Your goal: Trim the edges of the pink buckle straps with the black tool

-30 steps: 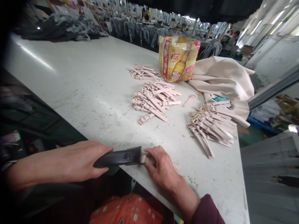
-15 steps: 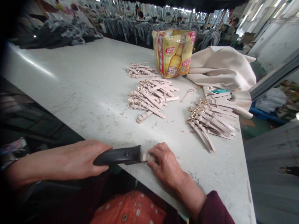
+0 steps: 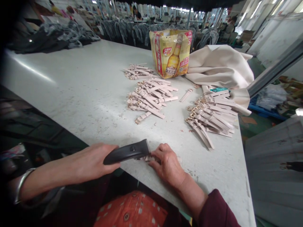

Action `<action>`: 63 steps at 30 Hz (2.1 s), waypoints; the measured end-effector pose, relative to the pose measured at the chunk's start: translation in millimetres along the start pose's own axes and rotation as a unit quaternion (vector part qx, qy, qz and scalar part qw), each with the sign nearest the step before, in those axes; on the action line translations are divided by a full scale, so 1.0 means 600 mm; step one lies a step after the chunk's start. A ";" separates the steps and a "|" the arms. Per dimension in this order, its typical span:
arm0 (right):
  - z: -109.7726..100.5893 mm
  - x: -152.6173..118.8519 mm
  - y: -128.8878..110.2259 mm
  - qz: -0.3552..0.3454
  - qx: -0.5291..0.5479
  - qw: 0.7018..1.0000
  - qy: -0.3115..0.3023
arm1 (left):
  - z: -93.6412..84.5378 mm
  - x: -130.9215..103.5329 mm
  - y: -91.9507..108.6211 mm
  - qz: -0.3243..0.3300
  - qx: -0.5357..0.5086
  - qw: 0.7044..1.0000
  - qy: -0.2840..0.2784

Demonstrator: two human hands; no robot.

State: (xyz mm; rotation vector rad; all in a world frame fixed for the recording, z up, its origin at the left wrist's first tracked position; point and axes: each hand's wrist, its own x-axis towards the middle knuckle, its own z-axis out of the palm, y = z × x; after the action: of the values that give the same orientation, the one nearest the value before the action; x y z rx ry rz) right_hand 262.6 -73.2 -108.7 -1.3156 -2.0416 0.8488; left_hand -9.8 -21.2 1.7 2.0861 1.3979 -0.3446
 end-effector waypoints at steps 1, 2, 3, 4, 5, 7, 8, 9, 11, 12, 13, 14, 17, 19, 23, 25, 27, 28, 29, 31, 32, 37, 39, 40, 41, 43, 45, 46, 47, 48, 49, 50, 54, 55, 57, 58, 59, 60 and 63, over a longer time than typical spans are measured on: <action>-0.002 0.000 -0.002 0.002 -0.003 1.000 -0.002 | 0.001 0.002 -0.003 0.002 -0.007 1.000 0.004; -0.003 0.000 -0.003 0.004 -0.006 1.000 -0.003 | -0.001 0.002 -0.007 0.005 -0.010 1.000 0.009; -0.004 -0.001 -0.004 0.005 -0.007 1.000 -0.002 | -0.004 0.002 -0.012 0.007 -0.009 1.000 0.011; -0.005 -0.001 -0.005 0.006 -0.005 1.000 -0.002 | -0.009 0.000 -0.018 0.006 -0.007 1.000 0.010; -0.004 -0.001 -0.005 0.007 -0.001 1.000 -0.002 | -0.014 -0.003 -0.023 0.003 -0.003 1.000 0.007; -0.003 -0.001 -0.003 0.006 0.008 1.000 -0.001 | -0.023 -0.012 -0.030 -0.004 0.005 1.000 -0.008; -0.002 -0.001 -0.002 0.004 0.013 1.000 0.000 | -0.026 -0.017 -0.030 -0.005 0.012 1.000 -0.016; -0.002 0.000 0.000 0.001 0.016 1.000 0.002 | -0.027 -0.020 -0.028 -0.003 0.020 0.999 -0.025; 0.000 0.001 0.003 -0.005 0.020 1.000 0.006 | -0.025 -0.022 -0.020 0.003 0.034 0.999 -0.040; 0.000 0.001 0.005 -0.008 0.019 1.000 0.006 | -0.023 -0.021 -0.015 0.005 0.038 0.998 -0.041; 0.000 0.002 0.006 -0.011 0.018 1.000 0.005 | -0.020 -0.018 -0.012 0.007 0.039 0.998 -0.042; 0.000 0.002 0.006 -0.013 0.016 1.000 0.004 | -0.016 -0.015 -0.009 0.009 0.035 0.998 -0.042; -0.001 0.003 0.006 -0.012 0.006 1.000 0.006 | -0.013 -0.006 -0.015 0.005 0.023 0.999 -0.030; -0.001 0.003 0.005 -0.003 -0.003 1.000 0.006 | -0.018 -0.005 -0.024 -0.011 0.021 1.000 -0.014; 0.001 0.003 0.004 0.009 0.001 1.000 0.010 | -0.034 -0.014 -0.013 -0.021 0.022 0.999 -0.015; 0.000 0.002 0.005 0.008 0.013 1.000 0.006 | -0.037 -0.018 0.013 0.007 0.029 0.999 -0.030; -0.003 0.001 0.006 0.008 0.027 1.000 -0.002 | -0.038 -0.018 0.042 0.026 0.054 0.998 -0.036; -0.004 0.000 0.007 0.008 0.035 0.999 -0.006 | -0.039 -0.015 0.055 0.028 0.072 0.996 -0.042; -0.006 -0.001 0.009 0.008 0.043 0.999 -0.008 | -0.041 -0.012 0.064 0.026 0.092 0.994 -0.050; -0.009 -0.002 0.012 0.005 0.060 0.998 -0.011 | -0.047 -0.005 0.072 0.017 0.126 0.990 -0.067; -0.010 -0.002 0.013 0.003 0.068 0.998 -0.014 | -0.051 -0.002 0.071 0.014 0.139 0.987 -0.073; -0.006 -0.002 0.022 -0.003 0.088 0.996 -0.013 | -0.074 0.003 0.062 0.014 0.174 0.981 -0.083; -0.003 -0.001 0.023 -0.003 0.091 0.996 -0.009 | -0.081 0.005 0.072 0.005 0.177 0.980 -0.089; -0.002 -0.001 0.024 -0.003 0.091 0.996 -0.010 | -0.083 0.007 0.080 -0.002 0.176 0.980 -0.096; -0.001 0.000 0.024 -0.002 0.092 0.996 -0.013 | -0.085 0.010 0.089 -0.008 0.175 0.979 -0.102; -0.003 0.001 0.024 0.004 0.091 0.996 -0.019 | -0.087 0.016 0.103 -0.008 0.179 0.978 -0.106; -0.006 0.001 0.023 0.006 0.087 0.996 -0.027 | -0.086 0.022 0.110 0.006 0.185 0.978 -0.098; -0.008 0.002 0.022 0.006 0.085 0.996 -0.030 | -0.083 0.023 0.109 0.013 0.183 0.978 -0.095; -0.009 0.002 0.022 0.005 0.082 0.996 -0.034 | -0.079 0.024 0.106 0.017 0.176 0.980 -0.094; -0.011 0.002 0.021 0.002 0.079 0.996 -0.037 | -0.073 0.024 0.102 0.016 0.164 0.982 -0.093; -0.012 0.002 0.021 -0.001 0.076 0.996 -0.038 | -0.066 0.022 0.095 0.012 0.150 0.985 -0.089; -0.013 0.002 0.020 -0.002 0.073 0.997 -0.039 | -0.058 0.021 0.088 0.006 0.136 0.988 -0.079; -0.011 0.001 0.020 -0.001 0.062 0.998 -0.028 | -0.032 0.014 0.055 -0.002 0.082 0.996 -0.024; -0.010 0.001 0.020 0.001 0.061 0.998 -0.023 | -0.031 0.012 0.047 -0.003 0.071 0.997 -0.017; -0.008 0.000 0.022 0.002 0.061 0.998 -0.016 | -0.035 0.007 0.030 -0.016 0.054 0.998 -0.013; -0.007 0.000 0.022 0.002 0.062 0.998 -0.015 | -0.039 0.004 0.023 -0.031 0.045 0.998 -0.019; -0.006 0.000 0.022 0.002 0.064 0.998 -0.015 | -0.044 0.000 0.016 -0.044 0.035 0.998 -0.032; -0.007 0.000 0.022 0.003 0.065 0.998 -0.014 | -0.049 -0.004 0.012 -0.051 0.024 0.997 -0.049; -0.008 0.000 0.019 0.008 0.072 0.997 -0.013 | -0.058 -0.014 0.012 -0.032 0.022 0.995 -0.088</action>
State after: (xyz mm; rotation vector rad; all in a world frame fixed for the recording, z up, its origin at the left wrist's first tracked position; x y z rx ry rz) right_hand 272.8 -68.5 -114.0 -1.2483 -1.9534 1.0053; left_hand -10.9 -8.2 35.8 1.9956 1.3655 -0.5760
